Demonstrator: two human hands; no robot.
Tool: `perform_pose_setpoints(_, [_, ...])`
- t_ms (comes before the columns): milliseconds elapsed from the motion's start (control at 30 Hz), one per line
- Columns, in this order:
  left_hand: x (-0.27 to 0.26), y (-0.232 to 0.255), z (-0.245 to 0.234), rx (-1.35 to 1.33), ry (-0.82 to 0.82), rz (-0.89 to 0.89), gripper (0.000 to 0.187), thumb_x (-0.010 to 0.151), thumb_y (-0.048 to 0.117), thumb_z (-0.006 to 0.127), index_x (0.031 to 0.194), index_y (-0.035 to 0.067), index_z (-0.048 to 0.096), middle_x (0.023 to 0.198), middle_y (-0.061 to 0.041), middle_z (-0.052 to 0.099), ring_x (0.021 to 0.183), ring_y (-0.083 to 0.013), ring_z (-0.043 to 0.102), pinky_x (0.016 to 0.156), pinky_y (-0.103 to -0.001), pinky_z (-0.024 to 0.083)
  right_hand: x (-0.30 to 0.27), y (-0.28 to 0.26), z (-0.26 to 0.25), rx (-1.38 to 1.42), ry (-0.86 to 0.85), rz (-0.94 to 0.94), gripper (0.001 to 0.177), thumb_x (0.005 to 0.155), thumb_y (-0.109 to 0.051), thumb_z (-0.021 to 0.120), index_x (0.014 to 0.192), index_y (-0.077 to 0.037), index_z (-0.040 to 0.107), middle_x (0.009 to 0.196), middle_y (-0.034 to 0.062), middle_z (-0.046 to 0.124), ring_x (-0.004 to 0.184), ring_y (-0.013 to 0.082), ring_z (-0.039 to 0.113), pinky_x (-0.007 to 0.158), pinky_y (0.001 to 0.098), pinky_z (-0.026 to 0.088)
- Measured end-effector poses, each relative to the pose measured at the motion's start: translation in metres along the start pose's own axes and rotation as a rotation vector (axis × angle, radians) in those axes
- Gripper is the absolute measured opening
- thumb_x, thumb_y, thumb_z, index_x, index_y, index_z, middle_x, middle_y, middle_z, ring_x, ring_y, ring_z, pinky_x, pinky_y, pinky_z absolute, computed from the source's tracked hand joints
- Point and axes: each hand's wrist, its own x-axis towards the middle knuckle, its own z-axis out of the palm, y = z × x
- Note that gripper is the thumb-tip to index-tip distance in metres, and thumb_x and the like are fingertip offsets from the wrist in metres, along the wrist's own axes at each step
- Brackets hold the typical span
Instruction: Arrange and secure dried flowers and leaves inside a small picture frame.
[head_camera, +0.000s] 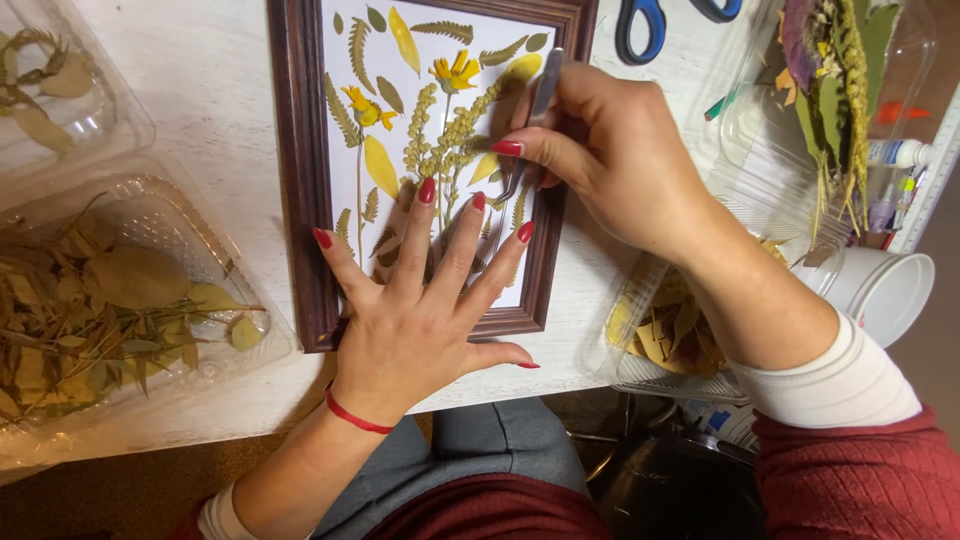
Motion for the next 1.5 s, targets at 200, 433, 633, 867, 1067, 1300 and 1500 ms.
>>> perform_pose_setpoints(200, [0.0, -0.003, -0.004, -0.025, 0.047, 0.03, 0.104, 0.082, 0.095, 0.045, 0.164, 0.03, 0.042, 0.166, -0.011, 0.037, 0.153, -0.0424, 0.025, 0.099, -0.091, 0.012, -0.001, 0.002, 0.002, 0.07, 0.004, 0.02, 0.014, 0.105, -0.009, 0.069, 0.11, 0.003, 0.064, 0.091, 0.0059, 0.074, 0.079, 0.007, 0.069, 0.069, 0.0228, 0.059])
perform_pose_setpoints(433, [-0.014, -0.004, -0.016, -0.175, 0.269, 0.118, 0.1, 0.093, 0.096, 0.038, 0.162, 0.024, 0.042, 0.165, -0.011, 0.037, 0.153, -0.0402, 0.028, 0.114, -0.082, 0.009, -0.022, 0.028, -0.037, 0.111, 0.104, 0.018, 0.01, 0.109, -0.008, 0.068, 0.108, 0.002, 0.065, 0.091, 0.0044, 0.072, 0.079, 0.0087, 0.069, 0.071, 0.0222, 0.059])
perform_pose_setpoints(633, [-0.029, 0.0, -0.004, -0.123, 0.25, 0.096, 0.098, 0.093, 0.095, 0.042, 0.157, 0.022, 0.05, 0.162, -0.012, 0.044, 0.152, -0.0402, 0.029, 0.116, -0.079, 0.009, -0.023, 0.022, -0.06, -0.328, 0.116, 0.053, 0.016, 0.104, -0.012, 0.076, 0.108, 0.001, 0.069, 0.088, 0.0111, 0.074, 0.073, 0.0168, 0.071, 0.065, 0.0303, 0.055])
perform_pose_setpoints(867, [-0.023, 0.005, -0.023, -0.461, 0.271, 0.034, 0.099, 0.09, 0.087, 0.044, 0.146, 0.006, 0.06, 0.157, -0.017, 0.046, 0.151, -0.0419, 0.031, 0.126, -0.066, 0.015, -0.026, 0.029, -0.059, -0.477, 0.107, -0.057, 0.021, 0.105, -0.014, 0.081, 0.11, 0.002, 0.069, 0.089, 0.0168, 0.072, 0.073, 0.0256, 0.07, 0.066, 0.0364, 0.053])
perform_pose_setpoints(1067, [-0.022, 0.015, -0.033, -0.903, 0.283, -0.157, 0.091, 0.1, 0.077, 0.032, 0.143, 0.001, 0.061, 0.158, -0.017, 0.053, 0.159, -0.0344, 0.039, 0.133, -0.052, 0.026, -0.045, 0.016, -0.058, -0.377, 0.187, -0.137, 0.019, 0.101, -0.004, 0.079, 0.109, 0.005, 0.065, 0.098, 0.0152, 0.073, 0.086, 0.0206, 0.074, 0.074, 0.031, 0.059])
perform_pose_setpoints(1300, [-0.026, 0.022, -0.041, -1.835, 0.166, -0.396, 0.099, 0.104, 0.077, 0.036, 0.154, -0.008, 0.043, 0.164, -0.022, 0.044, 0.16, -0.0325, 0.038, 0.138, -0.047, 0.024, -0.093, 0.001, 0.017, 0.53, 0.4, -0.059, 0.015, 0.106, 0.007, 0.068, 0.116, 0.006, 0.058, 0.105, 0.0147, 0.07, 0.094, 0.0224, 0.075, 0.084, 0.033, 0.065])
perform_pose_setpoints(1500, [-0.021, 0.02, -0.047, -1.738, 0.146, -0.367, 0.104, 0.104, 0.081, 0.032, 0.155, -0.008, 0.046, 0.167, -0.022, 0.044, 0.16, -0.0304, 0.037, 0.139, -0.046, 0.024, -0.121, 0.002, 0.072, 0.585, 0.569, -0.182, 0.021, 0.105, 0.003, 0.071, 0.121, 0.002, 0.057, 0.1, 0.0163, 0.07, 0.091, 0.0239, 0.076, 0.081, 0.0319, 0.066])
